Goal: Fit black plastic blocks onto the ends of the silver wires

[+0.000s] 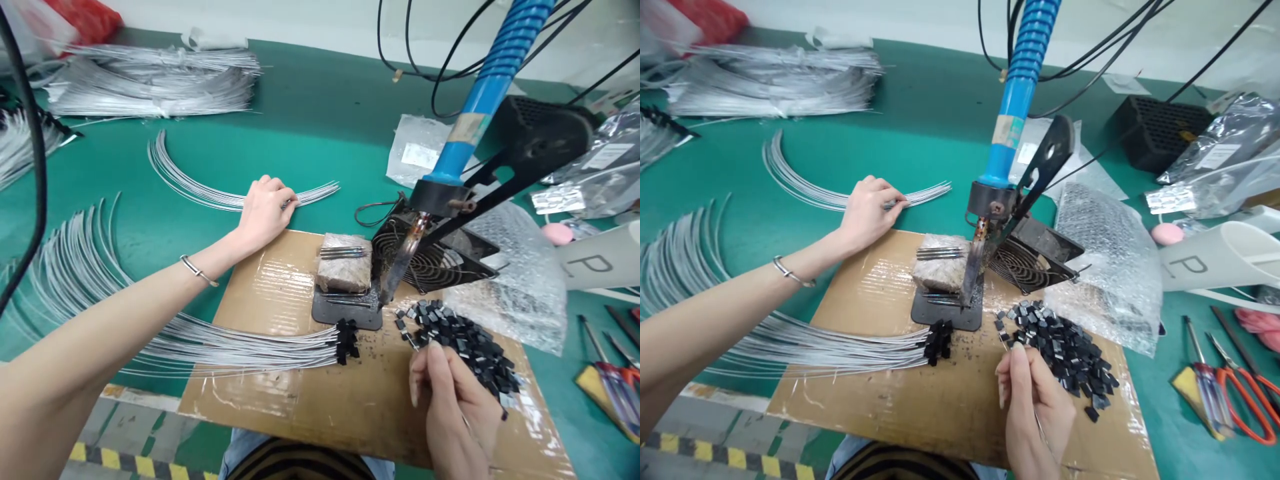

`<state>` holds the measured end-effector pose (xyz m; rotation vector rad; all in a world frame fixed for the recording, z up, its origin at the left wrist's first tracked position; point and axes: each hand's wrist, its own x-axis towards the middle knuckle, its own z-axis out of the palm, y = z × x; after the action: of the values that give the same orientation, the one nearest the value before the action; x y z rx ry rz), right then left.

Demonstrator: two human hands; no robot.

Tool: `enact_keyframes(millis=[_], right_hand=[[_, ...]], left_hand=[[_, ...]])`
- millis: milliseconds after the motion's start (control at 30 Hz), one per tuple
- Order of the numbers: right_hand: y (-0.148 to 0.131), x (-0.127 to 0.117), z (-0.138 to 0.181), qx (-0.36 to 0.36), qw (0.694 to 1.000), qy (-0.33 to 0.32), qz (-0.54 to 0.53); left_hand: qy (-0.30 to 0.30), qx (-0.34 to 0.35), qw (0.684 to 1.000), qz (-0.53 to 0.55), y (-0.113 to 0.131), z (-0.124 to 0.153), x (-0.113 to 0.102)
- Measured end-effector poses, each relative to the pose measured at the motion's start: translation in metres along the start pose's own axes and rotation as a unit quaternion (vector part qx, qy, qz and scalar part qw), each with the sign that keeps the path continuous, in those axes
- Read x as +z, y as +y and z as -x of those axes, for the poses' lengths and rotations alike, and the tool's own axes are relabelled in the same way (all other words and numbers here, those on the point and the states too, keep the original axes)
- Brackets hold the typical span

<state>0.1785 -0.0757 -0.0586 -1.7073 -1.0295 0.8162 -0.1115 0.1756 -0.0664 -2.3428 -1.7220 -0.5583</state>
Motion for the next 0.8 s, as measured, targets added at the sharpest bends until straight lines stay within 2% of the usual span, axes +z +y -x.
enact_keyframes(millis=[167,300,433,567,633,800], right_hand=[[-0.003,0.001,-0.001,0.003,1.0,0.0,0.015],[-0.012,0.003,0.002,0.029,0.999,0.007,0.02],[-0.014,0.003,0.003,0.036,0.999,0.009,0.014],[-0.003,0.001,0.0,0.016,1.0,0.011,0.001],[0.004,0.0,-0.001,0.004,1.0,0.007,-0.027],[0.012,-0.003,-0.001,-0.015,0.981,0.022,-0.191]], left_hand=[[-0.018,0.019,1.0,-0.006,0.011,-0.006,0.007],[-0.014,0.026,0.999,0.027,0.013,-0.01,0.006],[0.02,-0.007,0.996,0.091,0.011,-0.013,-0.006],[0.043,-0.053,0.981,0.183,0.012,-0.014,-0.023],[0.039,-0.072,0.969,0.233,0.014,-0.011,-0.029],[0.025,-0.103,0.95,0.295,0.019,0.004,-0.046]])
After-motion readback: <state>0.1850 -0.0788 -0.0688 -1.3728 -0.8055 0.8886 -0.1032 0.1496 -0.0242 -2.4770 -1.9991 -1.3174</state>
